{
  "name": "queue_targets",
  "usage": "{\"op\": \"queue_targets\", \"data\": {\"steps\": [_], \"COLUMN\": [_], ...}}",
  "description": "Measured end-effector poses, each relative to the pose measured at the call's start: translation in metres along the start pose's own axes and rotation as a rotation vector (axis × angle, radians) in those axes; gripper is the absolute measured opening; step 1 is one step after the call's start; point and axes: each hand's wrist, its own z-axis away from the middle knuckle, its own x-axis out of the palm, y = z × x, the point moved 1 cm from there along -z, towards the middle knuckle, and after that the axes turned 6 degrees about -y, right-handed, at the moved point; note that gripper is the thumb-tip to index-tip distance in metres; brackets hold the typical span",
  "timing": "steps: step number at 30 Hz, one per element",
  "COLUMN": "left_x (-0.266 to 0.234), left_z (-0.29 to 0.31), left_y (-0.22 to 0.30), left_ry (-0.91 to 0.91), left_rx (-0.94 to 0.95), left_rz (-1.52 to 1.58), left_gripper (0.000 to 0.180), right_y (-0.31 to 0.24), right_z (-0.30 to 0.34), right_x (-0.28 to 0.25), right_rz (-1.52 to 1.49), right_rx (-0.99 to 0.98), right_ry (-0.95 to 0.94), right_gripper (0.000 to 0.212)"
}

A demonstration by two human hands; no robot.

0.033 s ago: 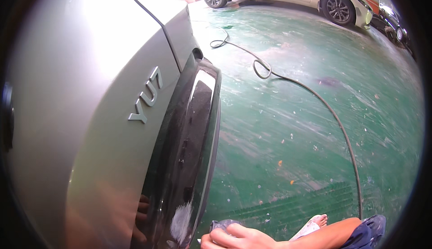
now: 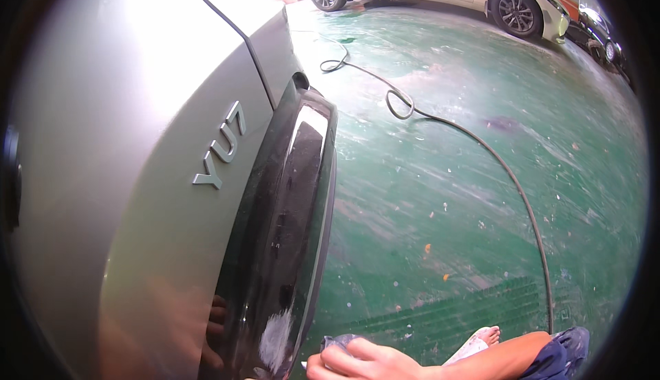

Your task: The person sits on the floor and scrubs the rear bumper of a silver car with a white abrasive pad. They then wipe the area with their hand to remove residue.

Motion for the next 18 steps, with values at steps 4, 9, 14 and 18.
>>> {"op": "queue_targets", "data": {"steps": [4, 9, 14, 18], "left_x": [0.001, 0.011, 0.01, -0.051], "left_z": [0.003, 0.011, 0.015, 0.055], "left_y": [0.0, -0.008, -0.006, 0.045], "left_ry": [0.009, 0.039, 0.031, 0.007], "left_rx": [-0.007, 0.054, 0.089, 0.162], "left_rz": [0.012, 0.017, -0.011, 0.086], "left_gripper": [0.035, 0.036, 0.035, 0.031], "right_y": [0.03, 0.102, 0.067, 0.019], "right_z": [-0.01, -0.025, -0.021, 0.006], "right_x": [-0.006, -0.008, 0.007, 0.022], "right_rz": [0.122, 0.211, 0.052, -0.202], "right_rx": [-0.028, 0.124, 0.161, -0.173], "right_ry": [-0.055, 0.017, -0.025, -0.054], "right_gripper": [0.081, 0.093, 0.102, 0.089]}}
